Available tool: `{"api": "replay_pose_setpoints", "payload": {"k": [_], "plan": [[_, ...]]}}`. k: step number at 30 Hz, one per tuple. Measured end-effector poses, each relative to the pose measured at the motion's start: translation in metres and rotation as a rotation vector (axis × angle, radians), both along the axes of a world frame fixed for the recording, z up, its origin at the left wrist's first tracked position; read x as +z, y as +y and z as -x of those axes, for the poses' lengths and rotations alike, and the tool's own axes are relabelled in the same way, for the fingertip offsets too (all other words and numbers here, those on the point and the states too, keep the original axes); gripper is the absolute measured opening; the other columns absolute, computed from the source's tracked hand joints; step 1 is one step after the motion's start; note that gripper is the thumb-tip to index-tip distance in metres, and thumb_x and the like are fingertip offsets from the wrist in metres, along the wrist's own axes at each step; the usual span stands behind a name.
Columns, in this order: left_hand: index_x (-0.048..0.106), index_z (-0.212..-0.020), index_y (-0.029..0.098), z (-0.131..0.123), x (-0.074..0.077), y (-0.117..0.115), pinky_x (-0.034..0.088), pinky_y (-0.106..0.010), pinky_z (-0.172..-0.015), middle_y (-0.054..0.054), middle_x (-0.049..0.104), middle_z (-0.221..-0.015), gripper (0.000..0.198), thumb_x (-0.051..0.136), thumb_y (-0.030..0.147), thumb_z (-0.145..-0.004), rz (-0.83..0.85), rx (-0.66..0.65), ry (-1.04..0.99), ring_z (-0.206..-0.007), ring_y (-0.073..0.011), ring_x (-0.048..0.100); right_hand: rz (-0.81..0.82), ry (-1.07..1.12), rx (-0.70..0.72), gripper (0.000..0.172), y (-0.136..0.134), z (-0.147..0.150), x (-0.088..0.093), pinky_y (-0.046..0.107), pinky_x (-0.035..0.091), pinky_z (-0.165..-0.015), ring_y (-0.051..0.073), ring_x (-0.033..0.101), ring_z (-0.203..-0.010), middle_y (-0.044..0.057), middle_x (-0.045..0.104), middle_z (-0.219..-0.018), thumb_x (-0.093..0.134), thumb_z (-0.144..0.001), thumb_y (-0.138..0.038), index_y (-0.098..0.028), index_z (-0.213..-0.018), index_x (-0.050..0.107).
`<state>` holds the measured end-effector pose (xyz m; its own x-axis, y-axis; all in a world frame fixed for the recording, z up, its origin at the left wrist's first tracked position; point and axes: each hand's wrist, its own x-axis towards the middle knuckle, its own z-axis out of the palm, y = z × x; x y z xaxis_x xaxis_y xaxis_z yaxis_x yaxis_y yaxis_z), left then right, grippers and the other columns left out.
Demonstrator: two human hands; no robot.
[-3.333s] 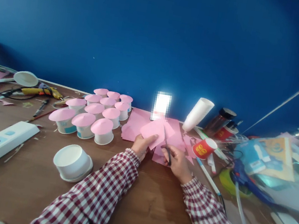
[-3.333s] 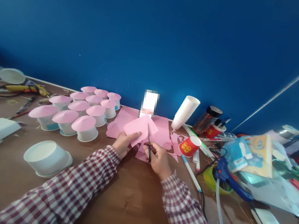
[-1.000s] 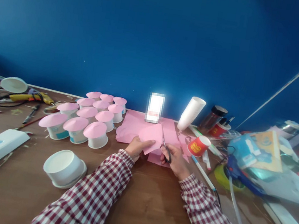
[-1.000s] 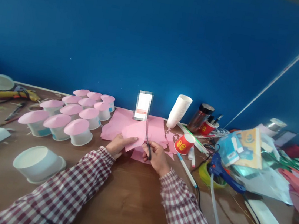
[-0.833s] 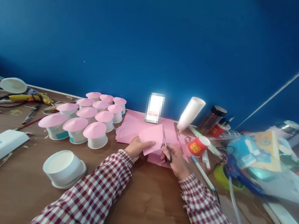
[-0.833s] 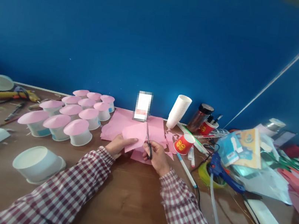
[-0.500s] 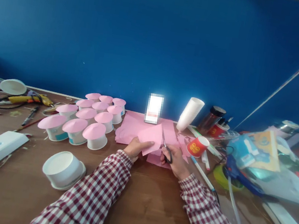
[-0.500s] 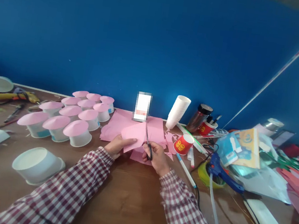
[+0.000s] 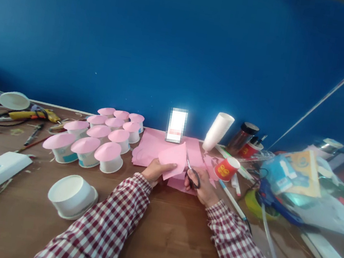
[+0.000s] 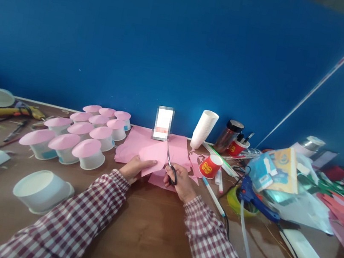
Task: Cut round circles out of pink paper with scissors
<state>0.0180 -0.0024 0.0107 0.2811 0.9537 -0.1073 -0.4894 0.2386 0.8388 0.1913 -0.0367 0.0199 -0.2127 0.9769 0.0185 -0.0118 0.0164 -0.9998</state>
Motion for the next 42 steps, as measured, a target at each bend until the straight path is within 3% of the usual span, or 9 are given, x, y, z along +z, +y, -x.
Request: {"api": "replay_pose_setpoints", "payload": {"k": [8, 19, 24, 30, 36, 39, 42], "plan": [[0.067, -0.094, 0.007, 0.0021, 0.0084, -0.0042, 0.048, -0.037, -0.083, -0.014, 0.069, -0.092, 0.043, 0.080, 0.021, -0.056, -0.005, -0.012, -0.039, -0.085, -0.0241, 0.064, 0.005, 0.054, 0.023, 0.035, -0.0022, 0.0002, 0.0039, 0.020, 0.040, -0.044, 0.009, 0.049, -0.044, -0.003, 0.056, -0.055, 0.058, -0.081, -0.050, -0.016, -0.087, 0.058], [0.067, -0.095, 0.004, 0.0022, 0.0076, -0.0056, 0.046, -0.039, -0.084, -0.017, 0.069, -0.092, 0.047, 0.082, 0.022, -0.054, -0.045, -0.107, -0.004, -0.085, -0.0260, 0.064, -0.026, 0.046, -0.023, 0.036, -0.0017, 0.0000, 0.0023, 0.021, 0.039, -0.044, 0.010, 0.049, -0.048, -0.001, 0.056, -0.057, 0.056, -0.081, -0.052, -0.017, -0.081, 0.056], [0.068, -0.095, 0.005, 0.0014, 0.0093, -0.0070, 0.046, -0.040, -0.085, -0.017, 0.070, -0.092, 0.048, 0.082, 0.022, -0.053, -0.063, -0.122, -0.007, -0.086, -0.0270, 0.065, -0.075, 0.049, -0.057, 0.034, -0.0002, -0.0003, 0.0012, 0.021, 0.040, -0.045, 0.010, 0.049, -0.048, -0.002, 0.056, -0.056, 0.056, -0.082, -0.051, -0.017, -0.083, 0.057], [0.068, -0.093, 0.005, 0.0012, 0.0071, -0.0061, 0.046, -0.041, -0.084, -0.017, 0.070, -0.091, 0.047, 0.082, 0.023, -0.052, -0.044, -0.103, 0.001, -0.084, -0.0268, 0.065, -0.084, 0.012, -0.095, 0.034, 0.0016, 0.0011, 0.0014, 0.021, 0.041, -0.042, 0.010, 0.049, -0.045, -0.002, 0.055, -0.052, 0.060, -0.078, -0.050, -0.017, -0.071, 0.056], [0.068, -0.089, 0.005, 0.0034, 0.0069, -0.0048, 0.047, -0.039, -0.083, -0.016, 0.070, -0.089, 0.041, 0.081, 0.023, -0.055, -0.041, -0.120, 0.011, -0.083, -0.0253, 0.065, -0.107, 0.003, -0.146, 0.031, 0.0026, 0.0031, 0.0006, 0.020, 0.042, -0.043, 0.009, 0.049, -0.046, -0.003, 0.054, -0.053, 0.061, -0.079, -0.046, -0.017, -0.070, 0.056], [0.068, -0.089, 0.005, 0.0037, 0.0068, -0.0052, 0.048, -0.038, -0.081, -0.017, 0.070, -0.089, 0.041, 0.081, 0.024, -0.056, -0.023, -0.098, 0.012, -0.082, -0.0248, 0.065, -0.119, -0.017, -0.173, 0.030, 0.0041, 0.0029, -0.0006, 0.022, 0.044, -0.044, 0.010, 0.050, -0.046, -0.003, 0.055, -0.054, 0.060, -0.080, -0.047, -0.017, -0.078, 0.057], [0.068, -0.090, 0.006, 0.0027, 0.0068, -0.0057, 0.048, -0.038, -0.081, -0.016, 0.070, -0.089, 0.041, 0.080, 0.024, -0.056, -0.009, -0.057, -0.027, -0.083, -0.0248, 0.065, -0.129, -0.030, -0.207, 0.036, 0.0052, 0.0029, -0.0022, 0.023, 0.046, -0.047, 0.012, 0.054, -0.047, -0.005, 0.056, -0.055, 0.062, -0.078, -0.048, -0.020, -0.098, 0.053]]}}
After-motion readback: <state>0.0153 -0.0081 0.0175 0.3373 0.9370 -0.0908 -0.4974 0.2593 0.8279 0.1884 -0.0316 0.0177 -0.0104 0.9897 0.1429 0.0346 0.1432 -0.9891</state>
